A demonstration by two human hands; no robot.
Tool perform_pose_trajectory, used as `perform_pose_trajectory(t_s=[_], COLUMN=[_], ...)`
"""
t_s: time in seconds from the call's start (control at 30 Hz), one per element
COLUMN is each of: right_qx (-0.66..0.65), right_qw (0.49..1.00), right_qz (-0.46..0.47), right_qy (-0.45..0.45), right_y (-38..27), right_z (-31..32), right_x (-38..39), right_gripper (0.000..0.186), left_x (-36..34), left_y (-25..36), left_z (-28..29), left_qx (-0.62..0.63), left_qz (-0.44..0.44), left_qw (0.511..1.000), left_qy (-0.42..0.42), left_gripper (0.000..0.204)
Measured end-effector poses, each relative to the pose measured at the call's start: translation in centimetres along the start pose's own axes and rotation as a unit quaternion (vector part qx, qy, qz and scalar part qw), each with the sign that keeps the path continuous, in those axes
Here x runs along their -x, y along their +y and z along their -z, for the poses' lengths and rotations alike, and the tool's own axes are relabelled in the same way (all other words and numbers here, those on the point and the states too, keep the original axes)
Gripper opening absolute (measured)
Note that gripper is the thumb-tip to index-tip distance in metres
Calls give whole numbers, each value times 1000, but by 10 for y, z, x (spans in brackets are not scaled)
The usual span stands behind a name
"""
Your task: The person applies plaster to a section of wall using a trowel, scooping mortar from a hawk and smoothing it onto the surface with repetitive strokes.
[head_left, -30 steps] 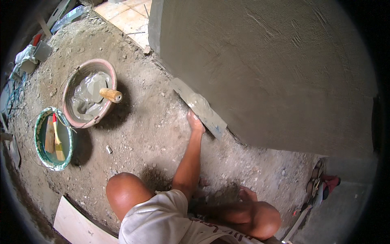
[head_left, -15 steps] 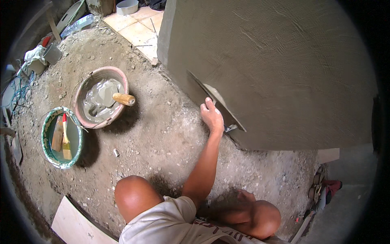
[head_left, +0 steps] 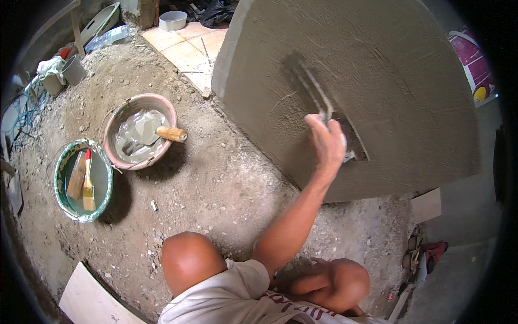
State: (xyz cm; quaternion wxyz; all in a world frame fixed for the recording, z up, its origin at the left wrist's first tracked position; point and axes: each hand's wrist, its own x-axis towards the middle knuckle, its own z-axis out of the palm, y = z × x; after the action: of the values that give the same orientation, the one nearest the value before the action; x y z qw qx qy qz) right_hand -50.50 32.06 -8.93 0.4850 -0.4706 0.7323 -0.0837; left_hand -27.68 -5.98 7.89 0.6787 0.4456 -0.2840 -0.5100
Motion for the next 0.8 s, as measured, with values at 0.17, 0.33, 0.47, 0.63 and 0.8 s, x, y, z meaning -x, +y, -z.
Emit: perform_pose_trajectory(t_s=[0.17,0.33,0.47,0.63,0.8], right_qx=[40,106,154,98,201], right_qw=[999,993,976,902,785], right_qz=[-7,6,70,315,510], right_qy=[19,54,136,277,288], right_y=[-26,-78,-146,-229,-276], right_z=[8,14,8,-23,-48], right_x=[5,6,1,-25,-71], right_gripper=[34,34,34,28,35], left_x=[36,83,82,43,18], left_y=[58,102,88,10,-84], left_z=[-38,-42,-7,59,120], left_qx=[39,165,317,357,282], left_qz=[-67,-135,-71,-29,28], left_qw=[991,957,915,921,956], left_qy=[-106,-200,-241,-154,-70], left_gripper=[21,31,38,33,53])
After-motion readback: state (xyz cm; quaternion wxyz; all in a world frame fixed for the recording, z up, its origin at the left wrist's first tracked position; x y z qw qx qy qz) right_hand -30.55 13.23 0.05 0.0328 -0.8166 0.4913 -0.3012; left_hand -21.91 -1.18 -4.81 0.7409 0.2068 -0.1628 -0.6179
